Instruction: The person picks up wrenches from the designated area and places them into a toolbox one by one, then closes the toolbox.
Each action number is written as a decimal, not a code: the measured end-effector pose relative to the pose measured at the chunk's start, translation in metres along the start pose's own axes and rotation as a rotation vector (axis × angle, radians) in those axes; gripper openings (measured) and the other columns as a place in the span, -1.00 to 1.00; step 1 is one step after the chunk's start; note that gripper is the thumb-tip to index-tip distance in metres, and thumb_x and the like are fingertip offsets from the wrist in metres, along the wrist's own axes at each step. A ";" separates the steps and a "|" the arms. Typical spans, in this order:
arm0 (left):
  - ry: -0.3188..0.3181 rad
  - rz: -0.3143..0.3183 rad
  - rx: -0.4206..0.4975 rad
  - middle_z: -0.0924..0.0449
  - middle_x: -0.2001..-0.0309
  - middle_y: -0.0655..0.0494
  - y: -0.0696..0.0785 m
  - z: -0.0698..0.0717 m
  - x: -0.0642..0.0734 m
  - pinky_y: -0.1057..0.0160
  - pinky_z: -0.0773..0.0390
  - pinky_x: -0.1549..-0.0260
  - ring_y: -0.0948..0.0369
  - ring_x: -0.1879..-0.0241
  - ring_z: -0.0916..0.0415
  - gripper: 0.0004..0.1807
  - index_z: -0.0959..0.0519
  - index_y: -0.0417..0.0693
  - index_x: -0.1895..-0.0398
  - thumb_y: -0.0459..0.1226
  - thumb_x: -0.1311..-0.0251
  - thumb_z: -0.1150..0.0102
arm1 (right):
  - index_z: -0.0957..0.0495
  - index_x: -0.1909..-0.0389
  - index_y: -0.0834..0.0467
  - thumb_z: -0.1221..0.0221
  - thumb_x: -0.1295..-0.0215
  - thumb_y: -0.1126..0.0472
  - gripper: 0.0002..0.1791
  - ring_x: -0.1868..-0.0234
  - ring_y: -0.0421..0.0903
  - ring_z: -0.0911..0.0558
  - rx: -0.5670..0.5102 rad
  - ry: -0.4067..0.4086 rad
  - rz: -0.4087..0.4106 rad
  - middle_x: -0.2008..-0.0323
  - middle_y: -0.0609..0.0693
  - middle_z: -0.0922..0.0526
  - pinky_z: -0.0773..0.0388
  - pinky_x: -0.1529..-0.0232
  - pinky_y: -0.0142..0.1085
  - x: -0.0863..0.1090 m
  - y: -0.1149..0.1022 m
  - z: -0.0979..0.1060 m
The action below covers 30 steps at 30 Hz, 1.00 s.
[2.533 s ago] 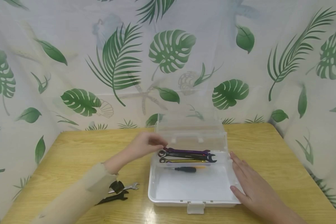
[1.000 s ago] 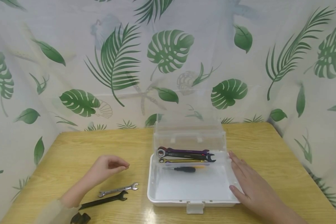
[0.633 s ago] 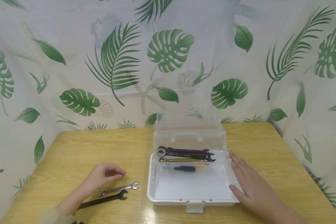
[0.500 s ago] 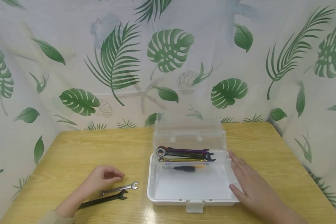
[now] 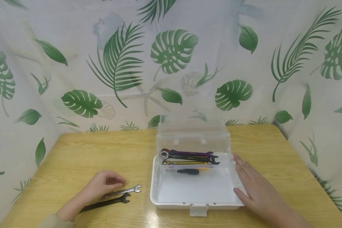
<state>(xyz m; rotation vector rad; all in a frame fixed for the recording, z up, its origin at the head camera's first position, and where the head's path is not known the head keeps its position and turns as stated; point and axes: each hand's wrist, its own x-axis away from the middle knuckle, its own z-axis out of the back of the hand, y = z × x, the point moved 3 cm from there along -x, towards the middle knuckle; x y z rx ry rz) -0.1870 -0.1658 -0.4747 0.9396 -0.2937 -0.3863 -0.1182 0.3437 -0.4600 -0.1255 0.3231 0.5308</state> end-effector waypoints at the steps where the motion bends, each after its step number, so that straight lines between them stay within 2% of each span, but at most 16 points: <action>1: -0.003 0.003 -0.001 -0.82 0.12 -0.07 -0.001 0.000 0.000 0.43 -0.71 0.16 0.20 0.17 -0.75 -0.86 -0.78 -0.21 0.11 -0.35 -0.34 -0.40 | -0.18 -0.60 0.38 -0.27 -0.46 0.05 -0.14 -0.65 -0.50 0.42 -0.001 -0.003 -0.003 -0.76 -0.01 0.09 0.49 -0.59 -0.63 0.000 0.000 0.000; 6: -0.024 0.012 -0.003 -0.81 0.20 -0.02 -0.005 0.000 0.002 0.46 -0.68 0.25 0.29 0.25 -0.70 -0.86 -0.78 -0.23 0.12 -0.42 -0.28 -0.42 | -0.17 -0.61 0.37 -0.26 -0.47 0.04 -0.13 -0.66 -0.50 0.42 0.000 -0.008 -0.005 -0.76 -0.01 0.09 0.50 -0.58 -0.64 0.000 -0.001 0.000; 11: -0.042 -0.026 0.012 -0.79 0.29 -0.02 -0.005 -0.002 0.005 0.44 -0.69 0.30 0.37 0.33 -0.64 -0.82 -0.77 -0.31 0.16 -0.53 -0.15 -0.45 | -0.19 -0.60 0.39 -0.28 -0.45 0.05 -0.13 -0.66 -0.50 0.41 0.002 0.004 0.007 -0.76 0.01 0.08 0.48 -0.59 -0.63 0.000 0.000 -0.001; 17: -0.025 -0.070 -0.012 -0.78 0.31 -0.09 -0.006 -0.006 0.004 0.43 -0.70 0.30 0.46 0.35 -0.59 -0.80 -0.76 -0.33 0.20 -0.57 -0.08 -0.45 | -0.17 -0.60 0.39 -0.28 -0.45 0.04 -0.12 -0.67 -0.47 0.41 0.012 0.008 0.017 -0.76 -0.01 0.11 0.49 -0.60 -0.61 0.001 0.001 -0.001; 25: 0.003 -0.095 -0.120 -0.70 0.42 0.15 -0.004 -0.008 0.002 0.44 -0.64 0.40 0.49 0.43 -0.50 -0.84 -0.75 -0.20 0.33 -0.56 -0.06 -0.48 | -0.13 -0.63 0.36 -0.29 -0.43 0.05 -0.09 -0.66 -0.49 0.41 0.006 0.015 0.020 -0.76 -0.02 0.10 0.47 -0.60 -0.62 0.000 0.001 -0.001; 30: 0.006 -0.083 -0.146 -0.67 0.43 0.19 -0.002 -0.009 0.003 0.45 -0.61 0.42 0.48 0.44 -0.48 -0.85 -0.76 -0.16 0.35 -0.51 -0.07 -0.53 | -0.13 -0.63 0.37 -0.30 -0.41 0.08 -0.08 -0.68 -0.46 0.37 -0.006 0.039 0.045 -0.76 0.02 0.07 0.44 -0.62 -0.61 -0.002 0.001 0.000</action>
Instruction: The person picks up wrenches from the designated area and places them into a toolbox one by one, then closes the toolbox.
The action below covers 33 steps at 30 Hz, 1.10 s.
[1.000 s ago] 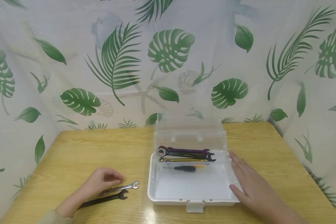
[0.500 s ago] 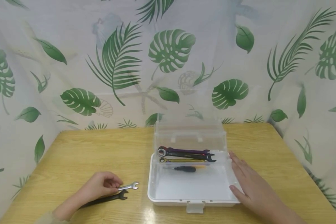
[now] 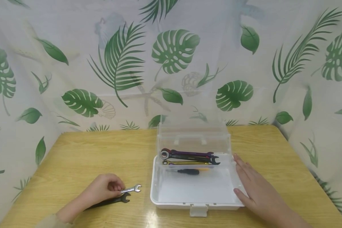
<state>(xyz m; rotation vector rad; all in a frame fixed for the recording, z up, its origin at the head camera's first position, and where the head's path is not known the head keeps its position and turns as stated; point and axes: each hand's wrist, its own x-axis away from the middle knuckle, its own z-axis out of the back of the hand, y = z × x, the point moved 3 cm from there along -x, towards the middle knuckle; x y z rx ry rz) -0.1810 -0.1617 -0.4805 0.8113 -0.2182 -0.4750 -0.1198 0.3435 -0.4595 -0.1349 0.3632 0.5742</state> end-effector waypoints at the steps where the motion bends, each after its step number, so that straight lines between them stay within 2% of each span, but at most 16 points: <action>1: 0.002 0.001 -0.006 -0.67 0.43 0.20 0.000 0.000 0.000 0.45 -0.60 0.42 0.48 0.45 -0.47 -0.86 -0.76 -0.16 0.36 -0.50 -0.07 -0.54 | -0.12 -0.63 0.37 -0.30 -0.40 0.09 -0.07 -0.68 -0.46 0.37 0.001 0.003 0.005 -0.76 0.02 0.07 0.43 -0.62 -0.60 0.000 0.000 0.000; 11: 0.021 0.018 -0.094 -0.59 0.45 0.26 0.000 -0.002 -0.004 0.45 -0.55 0.44 0.46 0.46 -0.43 -0.86 -0.74 -0.06 0.39 -0.42 -0.11 -0.56 | -0.11 -0.64 0.36 -0.31 -0.40 0.09 -0.07 -0.68 -0.47 0.37 -0.002 0.003 0.006 -0.75 0.03 0.07 0.44 -0.61 -0.61 0.000 0.002 -0.001; 16: 0.022 0.022 -0.094 -0.59 0.45 0.25 0.001 -0.003 -0.005 0.45 -0.54 0.45 0.46 0.46 -0.42 -0.87 -0.75 -0.08 0.41 -0.42 -0.12 -0.55 | -0.13 -0.63 0.37 -0.31 -0.39 0.10 -0.07 -0.69 -0.45 0.36 -0.003 0.006 0.012 -0.75 0.04 0.05 0.43 -0.62 -0.61 -0.001 0.002 0.000; 22: 0.017 0.027 -0.087 -0.57 0.44 0.21 0.005 -0.004 -0.001 0.45 -0.50 0.44 0.41 0.44 -0.41 -0.88 -0.73 -0.11 0.40 -0.44 -0.13 -0.52 | -0.15 -0.62 0.36 -0.29 -0.44 0.04 -0.10 -0.66 -0.50 0.41 0.015 -0.025 -0.026 -0.76 0.00 0.08 0.48 -0.59 -0.63 0.000 0.001 0.001; 29: 0.035 0.015 -0.122 -0.56 0.45 0.24 0.007 -0.005 0.000 0.46 -0.48 0.44 0.42 0.45 -0.39 -0.84 -0.71 -0.04 0.43 -0.44 -0.11 -0.53 | -0.19 -0.60 0.39 -0.29 -0.42 0.06 -0.12 -0.66 -0.50 0.39 0.007 -0.014 -0.023 -0.76 -0.02 0.08 0.46 -0.59 -0.63 0.000 0.000 0.001; 33: 0.023 0.001 -0.145 -0.58 0.46 0.26 0.006 -0.005 -0.002 0.45 -0.50 0.44 0.45 0.45 -0.40 -0.82 -0.70 -0.02 0.45 -0.45 -0.12 -0.52 | -0.19 -0.60 0.38 -0.28 -0.45 0.05 -0.14 -0.65 -0.51 0.41 0.009 -0.035 -0.042 -0.76 -0.01 0.08 0.49 -0.58 -0.64 0.001 -0.001 0.001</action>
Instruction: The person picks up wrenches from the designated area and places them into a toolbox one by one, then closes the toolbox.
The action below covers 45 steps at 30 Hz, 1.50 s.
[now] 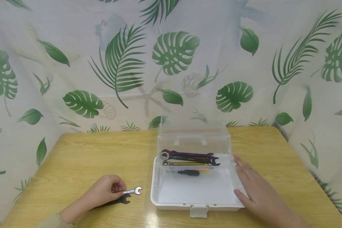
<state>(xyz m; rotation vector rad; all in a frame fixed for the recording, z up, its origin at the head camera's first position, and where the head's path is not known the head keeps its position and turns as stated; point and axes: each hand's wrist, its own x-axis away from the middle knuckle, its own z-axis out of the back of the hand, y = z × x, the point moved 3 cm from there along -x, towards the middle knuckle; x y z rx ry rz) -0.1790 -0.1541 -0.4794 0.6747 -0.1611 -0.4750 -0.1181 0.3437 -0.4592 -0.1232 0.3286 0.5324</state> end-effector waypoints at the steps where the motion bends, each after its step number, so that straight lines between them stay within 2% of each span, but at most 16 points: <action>1: -0.007 -0.005 -0.002 -0.59 0.46 0.26 0.000 0.000 -0.001 0.45 -0.51 0.44 0.46 0.45 -0.40 -0.82 -0.70 -0.02 0.45 -0.45 -0.12 -0.51 | -0.20 -0.59 0.39 -0.28 -0.45 0.05 -0.14 -0.65 -0.51 0.41 -0.003 0.000 -0.001 -0.76 -0.01 0.08 0.48 -0.58 -0.64 0.000 0.000 0.000; 9: -0.038 -0.041 0.013 -0.62 0.46 0.27 0.001 0.002 -0.002 0.45 -0.52 0.45 0.49 0.46 -0.40 -0.84 -0.72 -0.06 0.43 -0.48 -0.13 -0.49 | -0.21 -0.59 0.38 -0.26 -0.47 0.04 -0.16 -0.64 -0.53 0.42 -0.003 -0.022 -0.024 -0.76 0.00 0.08 0.51 -0.56 -0.66 0.001 0.000 0.000; 15: -0.055 -0.027 0.037 -0.65 0.41 0.23 0.001 0.003 -0.001 0.45 -0.54 0.40 0.48 0.42 -0.44 -0.88 -0.73 -0.09 0.38 -0.46 -0.18 -0.46 | -0.18 -0.61 0.36 -0.25 -0.49 0.02 -0.15 -0.64 -0.54 0.42 -0.007 -0.039 -0.039 -0.76 -0.01 0.09 0.52 -0.54 -0.67 0.001 0.001 0.000; 20: -0.029 -0.023 0.074 -0.73 0.38 0.17 0.001 0.005 -0.002 0.45 -0.62 0.36 0.48 0.39 -0.54 -0.88 -0.73 -0.12 0.37 -0.50 -0.18 -0.44 | -0.13 -0.64 0.33 -0.27 -0.48 0.04 -0.12 -0.65 -0.53 0.40 -0.012 -0.025 -0.030 -0.76 0.00 0.07 0.50 -0.55 -0.67 0.001 0.000 0.000; 28: 0.008 0.023 0.052 -0.76 0.38 0.14 0.001 0.009 -0.007 0.45 -0.59 0.38 0.43 0.39 -0.55 -0.90 -0.77 -0.14 0.34 -0.49 -0.21 -0.43 | -0.15 -0.63 0.34 -0.26 -0.48 0.03 -0.12 -0.64 -0.54 0.40 -0.007 -0.016 -0.025 -0.75 0.01 0.06 0.51 -0.56 -0.66 0.001 0.000 0.000; 35: 0.059 0.082 0.040 -0.76 0.35 0.15 0.009 0.024 -0.015 0.43 -0.60 0.34 0.34 0.35 -0.57 -0.88 -0.77 -0.08 0.34 -0.48 -0.26 -0.40 | -0.18 -0.61 0.36 -0.25 -0.48 0.02 -0.15 -0.62 -0.57 0.43 -0.002 -0.029 -0.031 -0.75 0.00 0.06 0.51 -0.55 -0.67 0.001 0.001 -0.001; 40: 0.097 0.107 0.021 -0.76 0.34 0.11 0.019 0.039 -0.022 0.41 -0.60 0.35 0.31 0.35 -0.58 -0.91 -0.77 -0.12 0.31 -0.47 -0.26 -0.41 | -0.19 -0.60 0.37 -0.26 -0.48 0.02 -0.15 -0.62 -0.57 0.42 0.000 -0.023 -0.025 -0.75 0.01 0.05 0.50 -0.55 -0.67 0.000 0.001 -0.001; 45: 0.124 0.101 -0.006 -0.77 0.35 0.09 0.029 0.052 -0.033 0.39 -0.58 0.35 0.30 0.36 -0.58 -0.93 -0.78 -0.15 0.30 -0.47 -0.26 -0.42 | -0.21 -0.59 0.38 -0.27 -0.46 0.04 -0.15 -0.63 -0.56 0.40 -0.003 -0.009 -0.017 -0.75 0.01 0.04 0.49 -0.56 -0.66 0.001 0.001 -0.001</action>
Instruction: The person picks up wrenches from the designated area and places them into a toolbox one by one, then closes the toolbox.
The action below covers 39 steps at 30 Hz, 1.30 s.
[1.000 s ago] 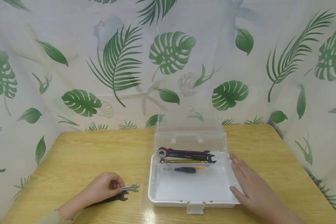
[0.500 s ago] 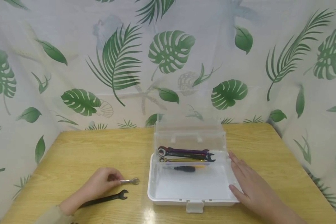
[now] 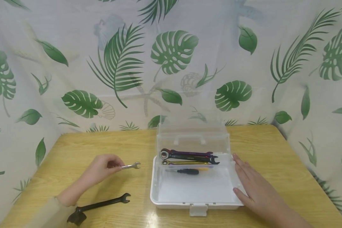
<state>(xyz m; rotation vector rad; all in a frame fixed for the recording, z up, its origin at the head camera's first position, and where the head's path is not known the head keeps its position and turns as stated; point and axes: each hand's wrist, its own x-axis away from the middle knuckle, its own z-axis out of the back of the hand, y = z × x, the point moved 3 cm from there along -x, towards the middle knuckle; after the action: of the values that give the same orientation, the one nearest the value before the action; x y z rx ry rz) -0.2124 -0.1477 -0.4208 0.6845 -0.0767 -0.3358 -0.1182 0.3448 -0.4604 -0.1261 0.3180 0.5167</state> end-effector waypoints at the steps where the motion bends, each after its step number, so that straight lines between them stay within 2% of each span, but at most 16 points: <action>1: 0.005 -0.007 -0.005 -0.77 0.34 0.09 0.002 0.002 -0.002 0.38 -0.58 0.35 0.29 0.35 -0.58 -0.93 -0.78 -0.15 0.29 -0.47 -0.26 -0.42 | -0.21 -0.59 0.38 -0.27 -0.46 0.04 -0.15 -0.63 -0.56 0.40 0.001 0.001 0.000 -0.75 0.00 0.04 0.49 -0.56 -0.66 0.000 0.000 0.000; 10: 0.019 -0.069 -0.021 -0.79 0.31 0.11 0.026 0.009 -0.020 0.27 -0.64 0.27 0.30 0.33 -0.60 -0.93 -0.79 -0.08 0.26 -0.42 -0.31 -0.41 | -0.26 -0.55 0.41 -0.27 -0.45 0.03 -0.17 -0.63 -0.55 0.42 0.016 -0.002 0.009 -0.75 0.02 0.04 0.50 -0.56 -0.66 -0.001 0.000 0.001; 19: 0.015 -0.129 0.003 -0.80 0.29 0.08 0.050 0.003 -0.036 0.31 -0.63 0.26 0.29 0.33 -0.59 -0.95 -0.79 -0.10 0.24 -0.41 -0.32 -0.40 | -0.24 -0.56 0.41 -0.29 -0.43 0.05 -0.16 -0.66 -0.51 0.39 0.003 0.015 0.022 -0.75 0.04 0.03 0.47 -0.57 -0.65 -0.001 -0.001 0.001; 26: -0.011 -0.176 0.014 -0.81 0.26 0.06 0.072 -0.008 -0.049 0.36 -0.60 0.29 0.29 0.33 -0.58 -0.92 -0.79 -0.11 0.23 -0.43 -0.32 -0.38 | -0.26 -0.56 0.40 -0.29 -0.43 0.05 -0.17 -0.64 -0.53 0.41 0.005 0.020 0.020 -0.75 0.01 0.04 0.48 -0.57 -0.65 0.000 -0.001 0.000; 29: -0.022 -0.217 0.010 -0.82 0.26 0.05 0.081 -0.014 -0.054 0.38 -0.60 0.29 0.29 0.33 -0.59 -0.90 -0.80 -0.11 0.21 -0.45 -0.32 -0.37 | -0.22 -0.58 0.39 -0.29 -0.43 0.05 -0.14 -0.65 -0.51 0.42 0.016 0.026 0.028 -0.75 0.01 0.06 0.48 -0.58 -0.64 0.000 0.000 0.000; 34: -0.045 -0.278 0.024 -0.84 0.20 0.02 0.098 -0.026 -0.063 0.42 -0.64 0.24 0.25 0.27 -0.68 -0.87 -0.81 -0.12 0.16 -0.46 -0.34 -0.35 | -0.19 -0.60 0.37 -0.30 -0.41 0.06 -0.11 -0.67 -0.47 0.40 0.026 0.047 0.053 -0.76 0.01 0.07 0.46 -0.61 -0.61 -0.001 0.000 -0.001; 39: -0.071 -0.322 0.056 -0.85 0.12 -0.02 0.112 -0.040 -0.071 0.42 -0.68 0.17 0.16 0.18 -0.75 -0.86 -0.81 -0.14 0.13 -0.46 -0.34 -0.36 | -0.19 -0.60 0.36 -0.29 -0.43 0.04 -0.12 -0.66 -0.50 0.41 0.021 0.033 0.034 -0.76 0.00 0.07 0.47 -0.59 -0.63 -0.001 0.000 -0.001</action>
<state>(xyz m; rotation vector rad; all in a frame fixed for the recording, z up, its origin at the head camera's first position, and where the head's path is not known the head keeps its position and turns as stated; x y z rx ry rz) -0.2411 -0.0190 -0.3780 0.7413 -0.0431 -0.6691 -0.1193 0.3445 -0.4613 -0.1088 0.3584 0.5453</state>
